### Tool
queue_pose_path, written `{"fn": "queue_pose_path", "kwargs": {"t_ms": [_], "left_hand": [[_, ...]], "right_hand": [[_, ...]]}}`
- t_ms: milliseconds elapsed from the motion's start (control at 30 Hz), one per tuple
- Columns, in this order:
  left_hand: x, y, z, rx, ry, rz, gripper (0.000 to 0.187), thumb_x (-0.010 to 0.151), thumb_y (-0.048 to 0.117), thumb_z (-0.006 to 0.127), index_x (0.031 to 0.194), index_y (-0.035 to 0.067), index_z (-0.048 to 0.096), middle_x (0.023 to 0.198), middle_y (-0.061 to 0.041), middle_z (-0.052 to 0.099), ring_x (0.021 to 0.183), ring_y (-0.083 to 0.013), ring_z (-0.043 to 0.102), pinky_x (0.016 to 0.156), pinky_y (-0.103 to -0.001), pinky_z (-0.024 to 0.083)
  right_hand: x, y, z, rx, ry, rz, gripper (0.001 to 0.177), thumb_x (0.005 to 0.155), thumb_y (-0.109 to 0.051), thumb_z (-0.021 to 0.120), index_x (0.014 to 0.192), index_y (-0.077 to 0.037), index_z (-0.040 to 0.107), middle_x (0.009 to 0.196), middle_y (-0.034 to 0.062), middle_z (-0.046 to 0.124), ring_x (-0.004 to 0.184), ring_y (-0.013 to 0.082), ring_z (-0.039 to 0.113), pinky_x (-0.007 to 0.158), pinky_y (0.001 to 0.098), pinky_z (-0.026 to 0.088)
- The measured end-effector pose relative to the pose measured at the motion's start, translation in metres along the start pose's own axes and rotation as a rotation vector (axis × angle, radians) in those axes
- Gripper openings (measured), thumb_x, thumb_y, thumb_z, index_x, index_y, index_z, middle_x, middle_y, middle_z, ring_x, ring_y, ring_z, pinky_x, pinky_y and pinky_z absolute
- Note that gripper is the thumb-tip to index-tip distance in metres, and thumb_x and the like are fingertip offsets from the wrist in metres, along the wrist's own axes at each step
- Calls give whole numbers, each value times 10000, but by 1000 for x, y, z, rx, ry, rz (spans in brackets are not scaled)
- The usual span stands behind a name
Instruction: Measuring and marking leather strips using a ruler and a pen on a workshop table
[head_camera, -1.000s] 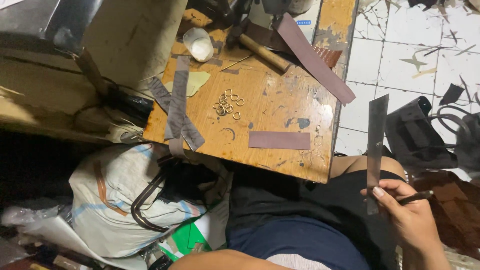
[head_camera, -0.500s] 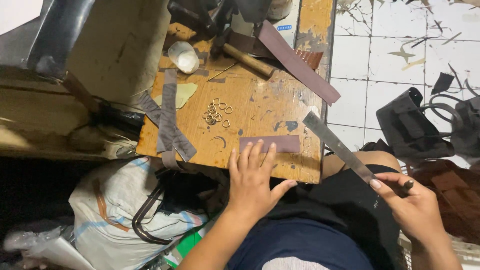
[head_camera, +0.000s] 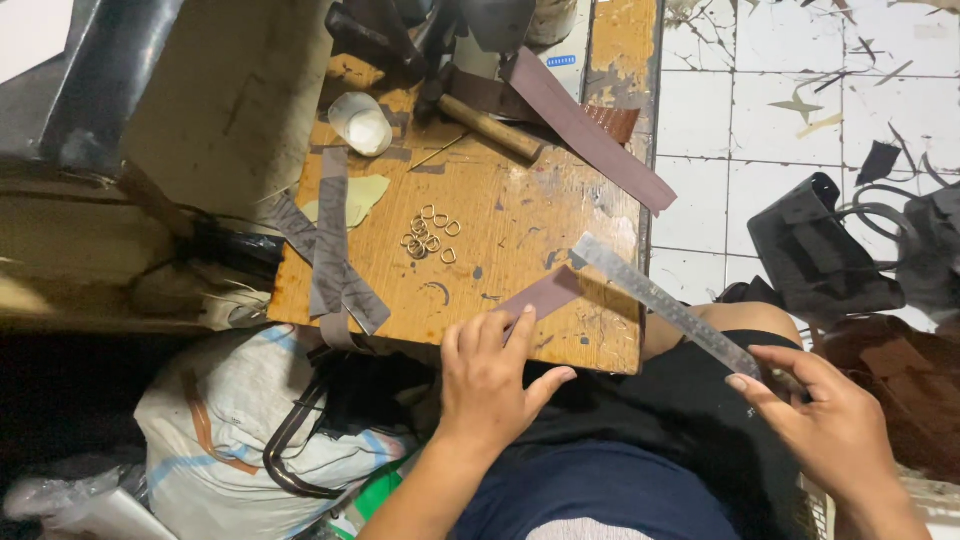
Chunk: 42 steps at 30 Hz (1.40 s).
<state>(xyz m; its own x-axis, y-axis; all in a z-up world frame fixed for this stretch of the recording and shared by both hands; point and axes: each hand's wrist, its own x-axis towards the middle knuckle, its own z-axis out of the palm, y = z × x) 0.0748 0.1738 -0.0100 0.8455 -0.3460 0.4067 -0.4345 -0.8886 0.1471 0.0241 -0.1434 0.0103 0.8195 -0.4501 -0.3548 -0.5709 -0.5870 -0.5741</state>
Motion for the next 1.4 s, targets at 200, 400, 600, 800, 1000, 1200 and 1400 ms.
{"fn": "queue_pose_path", "kwargs": {"t_ms": [200, 400, 600, 800, 1000, 1200, 1400], "left_hand": [[7, 9, -7, 22, -23, -4, 768, 840, 725, 657, 1308, 116, 655, 1206, -142, 621, 1046, -344, 576, 906, -501, 418], [-2, 11, 3, -30, -1, -6, 549, 898, 538, 688, 1255, 122, 691, 1157, -113, 627, 1055, -332, 565, 933, -510, 406], [-8, 2, 6, -123, -6, 16, 298, 947, 254, 660, 1230, 168, 693, 1351, -104, 654, 1259, -332, 591, 1036, -537, 382], [-10, -4, 6, -184, -28, 67, 317, 934, 185, 646, 1243, 121, 676, 1382, -95, 648, 1309, -329, 578, 1079, -525, 378], [-4, -1, 6, -220, -20, 92, 412, 888, 138, 611, 1292, 59, 642, 1341, -106, 658, 1261, -304, 600, 1105, -486, 414], [0, 0, 3, -168, -74, 108, 584, 820, 194, 616, 1390, 69, 599, 1311, -113, 626, 1224, -317, 584, 1138, -553, 366], [1, 0, 4, -173, -79, 106, 568, 806, 204, 627, 1354, 56, 608, 1310, -125, 612, 1220, -320, 576, 1145, -582, 344]], "right_hand": [[-2, -12, -7, -52, 31, 18, 319, 814, -309, 835, 1119, -216, 837, 1148, -97, 765, 882, 112, 644, 804, 274, 475], [19, 1, -12, -118, 78, -151, 284, 848, -321, 800, 1115, -230, 831, 1088, -71, 766, 797, 137, 672, 782, 272, 467], [55, -11, -21, -224, -14, -163, 236, 858, -359, 765, 1036, -225, 842, 1102, -69, 795, 923, 148, 694, 818, 302, 471], [88, -16, -19, -477, -30, -198, 296, 825, -475, 704, 1033, -294, 808, 1129, -113, 785, 1018, 187, 719, 867, 335, 482], [106, -14, -14, -572, 6, -312, 261, 828, -436, 684, 1033, -315, 790, 1137, -95, 773, 1081, 183, 714, 880, 365, 508], [111, -12, -10, -598, 12, -333, 265, 811, -417, 697, 1045, -332, 787, 1148, -94, 768, 1072, 210, 717, 890, 387, 515], [111, -21, -9, -614, 0, -326, 277, 846, -525, 686, 1013, -329, 789, 1116, -101, 767, 1055, 198, 715, 855, 386, 523]]}}
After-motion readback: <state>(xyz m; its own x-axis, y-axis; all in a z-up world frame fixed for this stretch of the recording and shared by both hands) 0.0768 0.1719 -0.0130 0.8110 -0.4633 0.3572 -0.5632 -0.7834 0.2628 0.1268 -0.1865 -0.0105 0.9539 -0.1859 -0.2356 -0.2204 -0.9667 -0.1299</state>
